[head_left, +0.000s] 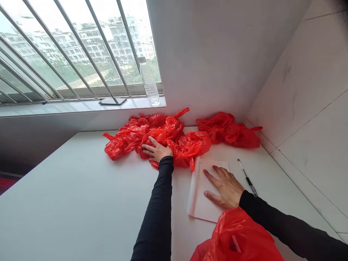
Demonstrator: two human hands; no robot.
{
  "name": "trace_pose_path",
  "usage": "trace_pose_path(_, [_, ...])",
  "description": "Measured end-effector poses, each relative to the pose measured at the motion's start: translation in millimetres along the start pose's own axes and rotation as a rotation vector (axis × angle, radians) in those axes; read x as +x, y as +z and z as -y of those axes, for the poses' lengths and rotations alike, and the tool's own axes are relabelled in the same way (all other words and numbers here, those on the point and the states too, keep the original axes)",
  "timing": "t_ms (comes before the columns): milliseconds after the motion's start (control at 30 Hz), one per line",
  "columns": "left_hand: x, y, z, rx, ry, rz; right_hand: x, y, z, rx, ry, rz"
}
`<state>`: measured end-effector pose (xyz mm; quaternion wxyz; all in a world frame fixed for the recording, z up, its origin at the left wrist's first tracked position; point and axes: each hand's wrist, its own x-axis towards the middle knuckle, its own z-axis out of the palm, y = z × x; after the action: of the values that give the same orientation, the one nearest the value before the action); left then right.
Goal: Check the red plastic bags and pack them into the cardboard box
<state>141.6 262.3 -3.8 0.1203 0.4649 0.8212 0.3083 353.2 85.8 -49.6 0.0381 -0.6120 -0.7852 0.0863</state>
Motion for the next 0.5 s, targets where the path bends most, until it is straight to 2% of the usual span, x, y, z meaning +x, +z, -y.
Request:
trace_pose_path(67, [-3.5, 0.4, 0.7, -0.046, 0.026, -0.001, -1.5, -0.4, -1.2, 0.009, -0.022, -0.005])
trace_pose_path(133, [-3.0, -8.5, 9.8, -0.080, 0.070, -0.012, -4.3, -3.6, -3.7, 0.025, -0.044, -0.026])
trace_pose_path(200, [2.9, -26.7, 25.5, -0.101, 0.107, -0.056, -5.4, -10.8, -4.0, 0.047, -0.075, -0.064])
trace_pose_path(300, [24.6, -62.9, 53.6, -0.105, 0.092, -0.200, 5.8, -25.4, 7.2, 0.077, -0.137, -0.151])
trace_pose_path(400, [60.2, -93.1, 78.0, -0.099, -0.006, -0.338, 40.8, -34.6, 33.6, 0.046, -0.212, -0.228])
trace_pose_path(500, [102.2, -106.8, 96.1, -0.100, -0.081, -0.324, 93.4, -33.8, 59.4, -0.036, -0.265, -0.222])
